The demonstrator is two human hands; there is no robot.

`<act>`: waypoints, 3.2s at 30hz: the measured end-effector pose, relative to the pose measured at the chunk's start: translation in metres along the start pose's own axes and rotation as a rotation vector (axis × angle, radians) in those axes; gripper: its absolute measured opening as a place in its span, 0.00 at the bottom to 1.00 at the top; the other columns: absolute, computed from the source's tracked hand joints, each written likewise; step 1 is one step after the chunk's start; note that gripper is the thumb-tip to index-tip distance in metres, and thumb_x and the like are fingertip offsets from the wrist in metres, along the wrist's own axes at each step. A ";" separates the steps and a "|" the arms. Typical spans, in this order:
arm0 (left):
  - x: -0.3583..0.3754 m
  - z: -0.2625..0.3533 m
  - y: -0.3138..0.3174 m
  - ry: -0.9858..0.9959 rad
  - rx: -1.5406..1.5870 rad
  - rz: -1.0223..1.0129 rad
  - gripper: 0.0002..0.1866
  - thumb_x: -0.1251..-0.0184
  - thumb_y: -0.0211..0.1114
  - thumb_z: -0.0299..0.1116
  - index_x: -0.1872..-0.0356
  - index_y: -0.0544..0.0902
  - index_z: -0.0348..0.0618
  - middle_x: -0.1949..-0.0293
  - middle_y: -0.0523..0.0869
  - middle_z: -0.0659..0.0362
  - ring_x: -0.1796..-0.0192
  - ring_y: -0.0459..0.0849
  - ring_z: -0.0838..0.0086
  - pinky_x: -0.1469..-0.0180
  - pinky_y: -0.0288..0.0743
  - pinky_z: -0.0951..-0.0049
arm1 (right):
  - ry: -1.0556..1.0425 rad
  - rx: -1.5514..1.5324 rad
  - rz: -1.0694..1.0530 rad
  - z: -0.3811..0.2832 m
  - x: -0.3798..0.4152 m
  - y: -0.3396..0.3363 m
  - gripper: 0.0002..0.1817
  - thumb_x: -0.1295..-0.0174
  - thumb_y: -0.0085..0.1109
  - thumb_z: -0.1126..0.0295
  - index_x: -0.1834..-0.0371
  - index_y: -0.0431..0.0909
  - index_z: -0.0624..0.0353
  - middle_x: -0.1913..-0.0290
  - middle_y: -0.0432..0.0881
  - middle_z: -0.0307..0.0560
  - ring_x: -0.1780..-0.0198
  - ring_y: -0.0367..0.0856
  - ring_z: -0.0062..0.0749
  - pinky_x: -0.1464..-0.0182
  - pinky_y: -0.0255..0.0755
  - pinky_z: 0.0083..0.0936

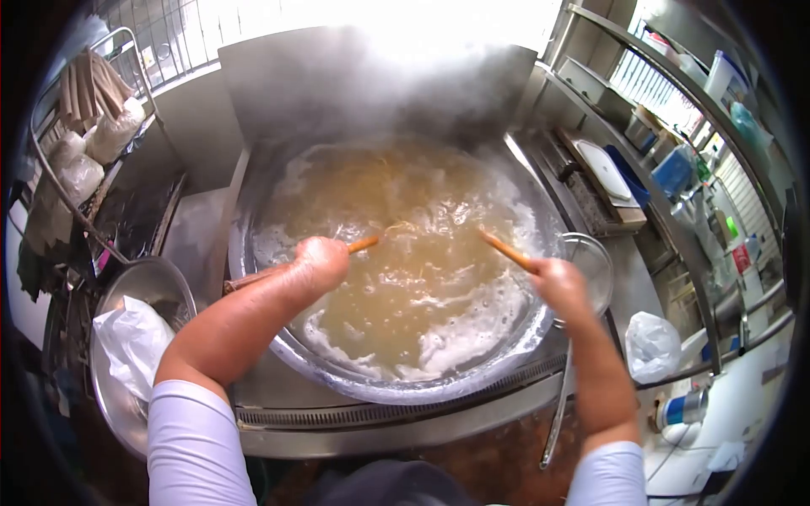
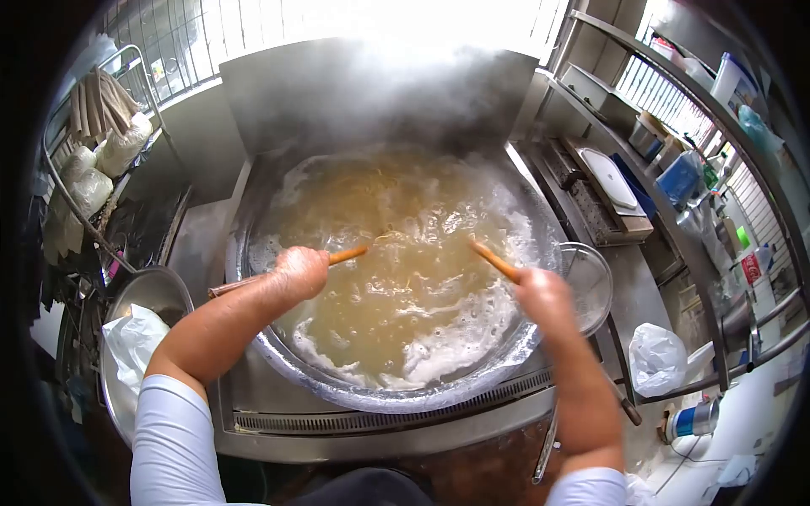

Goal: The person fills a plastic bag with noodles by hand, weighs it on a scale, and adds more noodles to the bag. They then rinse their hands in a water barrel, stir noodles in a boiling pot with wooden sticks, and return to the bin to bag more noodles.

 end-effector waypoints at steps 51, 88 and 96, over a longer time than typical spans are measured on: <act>0.121 -0.128 -0.064 -0.110 0.580 0.232 0.13 0.30 0.56 0.39 0.57 0.81 0.41 0.71 0.82 0.52 0.65 0.82 0.59 0.61 0.73 0.58 | -0.028 -0.234 -0.219 0.025 0.073 -0.109 0.18 0.39 0.63 0.68 0.46 0.84 0.57 0.69 0.84 0.37 0.70 0.77 0.17 0.65 0.72 0.21; 0.311 -0.192 0.045 -0.044 0.747 -0.280 0.18 0.31 0.61 0.43 0.47 0.82 0.42 0.65 0.87 0.57 0.61 0.85 0.66 0.56 0.77 0.65 | -0.196 0.238 -0.455 -0.080 0.114 -0.104 0.20 0.43 0.66 0.63 0.46 0.84 0.49 0.61 0.87 0.50 0.60 0.85 0.41 0.55 0.77 0.36; 0.332 -0.287 0.051 -0.513 0.838 -0.221 0.14 0.31 0.60 0.40 0.55 0.83 0.42 0.77 0.78 0.61 0.81 0.75 0.77 0.80 0.69 0.72 | -0.009 -0.451 -0.187 -0.093 -0.002 0.147 0.20 0.40 0.61 0.60 0.44 0.81 0.51 0.64 0.86 0.53 0.62 0.84 0.36 0.57 0.74 0.33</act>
Point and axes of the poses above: each hand's wrist, its own x-axis away from the middle knuckle, its own y-axis out of the palm, z = x × y, the point moved 7 cm from there along -x, towards the middle knuckle
